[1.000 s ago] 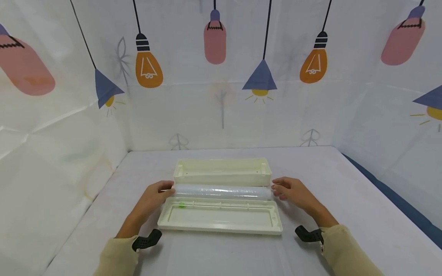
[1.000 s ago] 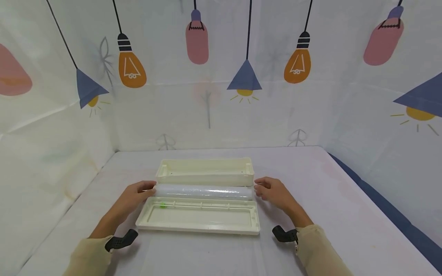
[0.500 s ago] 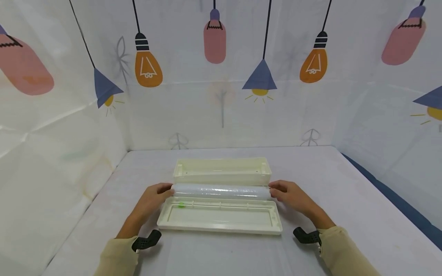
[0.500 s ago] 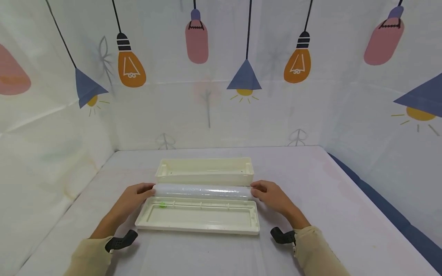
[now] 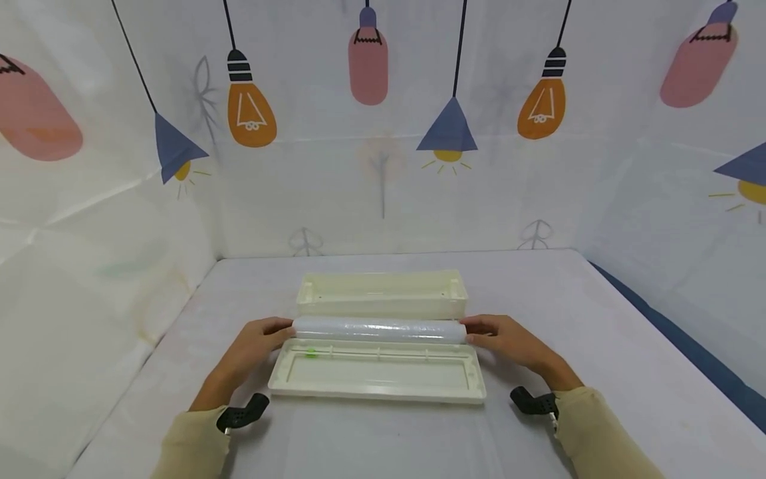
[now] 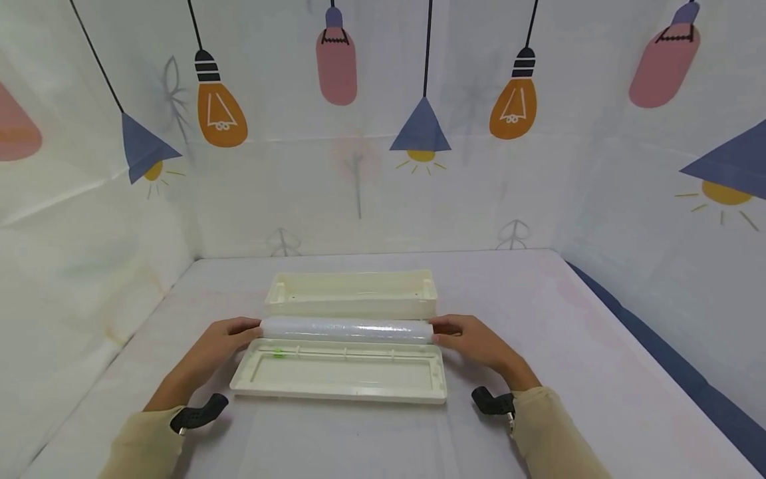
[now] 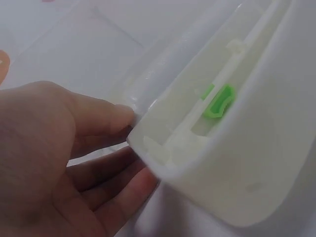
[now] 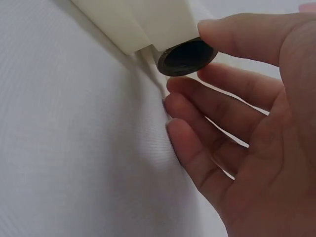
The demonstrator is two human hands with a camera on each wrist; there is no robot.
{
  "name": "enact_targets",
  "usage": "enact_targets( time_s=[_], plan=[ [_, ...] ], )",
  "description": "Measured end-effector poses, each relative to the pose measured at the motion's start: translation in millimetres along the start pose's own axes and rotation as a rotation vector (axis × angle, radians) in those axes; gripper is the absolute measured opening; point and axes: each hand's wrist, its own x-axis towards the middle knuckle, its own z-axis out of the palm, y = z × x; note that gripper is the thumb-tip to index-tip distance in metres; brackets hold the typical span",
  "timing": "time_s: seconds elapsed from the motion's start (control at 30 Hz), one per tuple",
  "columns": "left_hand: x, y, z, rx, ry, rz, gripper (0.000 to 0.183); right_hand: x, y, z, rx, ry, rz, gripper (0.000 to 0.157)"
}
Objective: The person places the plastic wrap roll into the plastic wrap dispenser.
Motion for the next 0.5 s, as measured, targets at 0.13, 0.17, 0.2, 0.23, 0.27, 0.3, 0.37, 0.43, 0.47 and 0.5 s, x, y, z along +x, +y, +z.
enact_targets(
  time_s=[0.13,0.17,0.2,0.23,0.27,0.3,0.37,0.43,0.47,0.5],
  plan=[
    [-1.0,-2.7,-0.8,-0.031,-0.016,-0.002,0.051,0.4,1.9,3.4,0.006,0.006,0.011,0.048],
    [-1.4,-3.4,-0.8,-0.04,-0.019,-0.001,0.05,0.2,2.4,3.8,0.001,0.005,0.006,0.049],
    [-0.9,-4.8,-1.0,-0.046,-0.021,0.0,0.049,0.4,2.5,4.2,-0.003,0.006,0.007,0.049],
    [-0.3,-5.8,-1.2,-0.047,-0.022,0.002,0.048,0.8,2.6,4.5,-0.01,0.007,0.007,0.049],
    [0.5,-6.7,-1.4,-0.049,-0.022,0.003,0.048,1.1,2.3,4.3,-0.017,0.009,0.003,0.049],
    [1.2,-7.4,-1.8,-0.056,-0.021,0.004,0.047,1.5,2.0,3.8,-0.023,0.01,-0.002,0.049],
    [2.7,-8.4,-2.3,-0.058,-0.018,0.005,0.047,2.1,1.1,2.8,-0.028,0.013,-0.011,0.05],
    [4.1,-9.1,-2.8,-0.065,-0.014,0.004,0.047,2.5,0.2,2.6,-0.022,0.018,-0.003,0.05],
    [4.6,-9.5,-3.0,-0.072,-0.015,0.003,0.047,2.5,-0.2,2.7,-0.013,0.021,0.006,0.05],
    [5.0,-9.9,-3.1,-0.076,-0.017,0.003,0.047,2.3,-0.4,2.8,-0.008,0.022,0.011,0.049]
  ],
)
